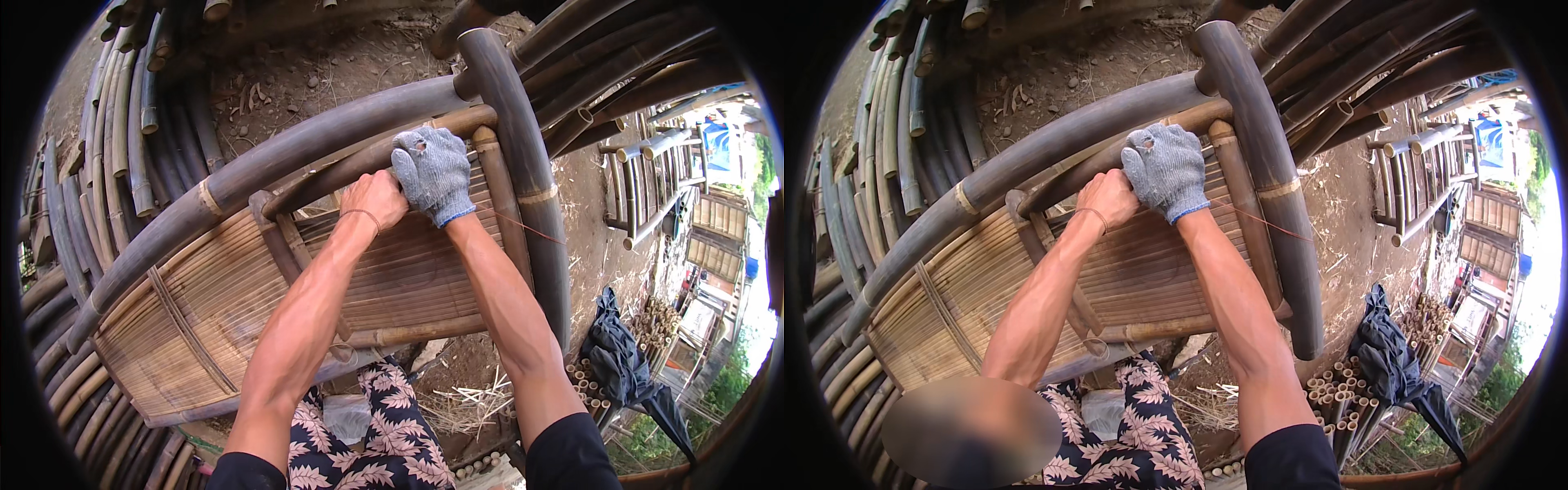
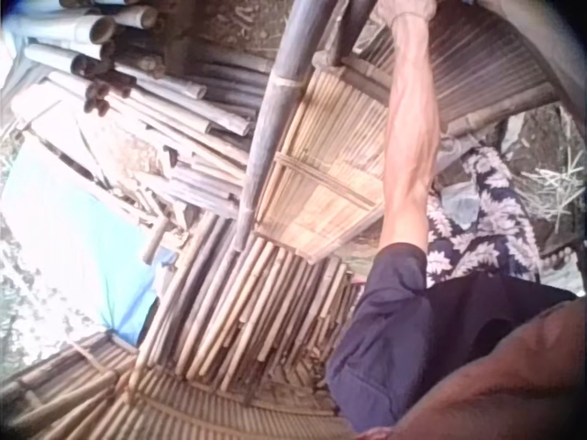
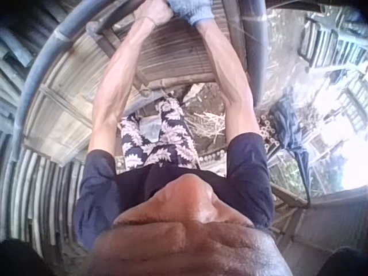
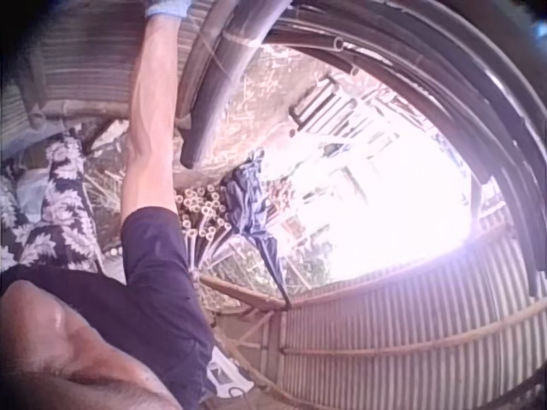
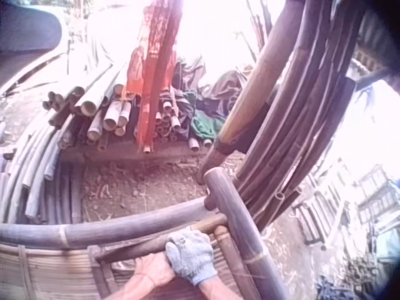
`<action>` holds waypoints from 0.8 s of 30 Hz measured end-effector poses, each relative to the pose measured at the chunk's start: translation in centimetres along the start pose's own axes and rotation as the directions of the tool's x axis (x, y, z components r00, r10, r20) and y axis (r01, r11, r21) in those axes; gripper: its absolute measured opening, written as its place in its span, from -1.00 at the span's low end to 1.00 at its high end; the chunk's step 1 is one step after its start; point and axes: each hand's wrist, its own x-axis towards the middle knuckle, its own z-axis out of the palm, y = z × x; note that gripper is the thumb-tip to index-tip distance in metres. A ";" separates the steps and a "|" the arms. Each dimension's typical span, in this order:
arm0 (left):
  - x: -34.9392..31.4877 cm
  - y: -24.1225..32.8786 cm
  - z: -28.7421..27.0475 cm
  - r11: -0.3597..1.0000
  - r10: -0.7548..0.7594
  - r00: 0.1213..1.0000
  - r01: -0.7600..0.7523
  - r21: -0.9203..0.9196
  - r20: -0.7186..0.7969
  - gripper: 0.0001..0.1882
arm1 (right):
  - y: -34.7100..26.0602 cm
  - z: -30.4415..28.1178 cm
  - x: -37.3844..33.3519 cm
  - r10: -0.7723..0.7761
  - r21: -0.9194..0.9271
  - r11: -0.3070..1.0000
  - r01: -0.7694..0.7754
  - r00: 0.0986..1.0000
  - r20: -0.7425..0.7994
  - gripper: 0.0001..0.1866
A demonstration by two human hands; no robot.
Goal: The person constructs a bamboo bench by lashing slats to the frame with string and trimming bamboo pieces with a knife.
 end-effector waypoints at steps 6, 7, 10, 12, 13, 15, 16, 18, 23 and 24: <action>1.3 -0.1 0.4 1.000 -0.003 0.998 0.002 0.013 0.065 -0.66 | 0.2 -0.3 0.0 0.009 -0.025 1.000 -0.007 0.998 0.064 -0.76; 1.8 -0.1 0.1 1.000 0.008 0.997 -0.009 0.012 0.079 -0.65 | 0.3 -0.3 0.2 0.000 -0.044 0.999 0.002 0.999 0.051 -0.76; 4.5 -2.0 1.2 0.988 0.128 0.989 -0.134 0.082 0.072 -0.65 | -0.3 0.0 1.3 -0.039 -0.046 0.998 0.040 0.999 0.011 -0.76; 4.3 -2.0 1.7 0.947 0.281 0.959 -0.282 0.151 0.028 -0.64 | -0.2 0.0 0.8 -0.053 0.001 0.999 0.053 0.998 0.037 -0.75; 4.3 -2.0 1.7 0.900 0.383 0.916 -0.400 0.172 0.121 -0.59 | -0.2 -0.2 0.5 -0.065 0.025 0.998 0.063 0.997 0.049 -0.75; -2.2 -0.3 2.2 0.927 0.367 0.917 -0.347 0.141 -0.157 -0.30 | 1.6 -0.9 -3.1 -0.010 0.235 0.971 0.045 0.989 -0.148 -0.82; -4.1 -2.4 2.7 0.891 0.448 0.728 -0.413 0.189 -0.518 -0.21 | 1.1 -1.9 -3.8 0.105 0.317 0.948 -0.033 0.971 -0.214 -0.79; -7.6 -5.8 2.0 0.905 0.358 0.657 -0.419 0.074 -0.663 -0.32 | 1.4 -6.0 -5.5 0.129 0.120 0.988 -0.096 0.945 -0.301 -0.79; -6.0 -9.2 4.7 0.918 0.342 0.770 -0.396 0.017 -0.538 -0.41 | -0.2 -11.2 -8.2 0.007 -0.512 0.858 0.029 0.998 0.068 -0.77; -5.1 -7.8 5.1 0.897 0.391 0.744 -0.440 0.042 -0.542 -0.40 | 0.4 -11.5 -9.0 -0.018 -0.514 0.856 0.056 0.997 0.078 -0.78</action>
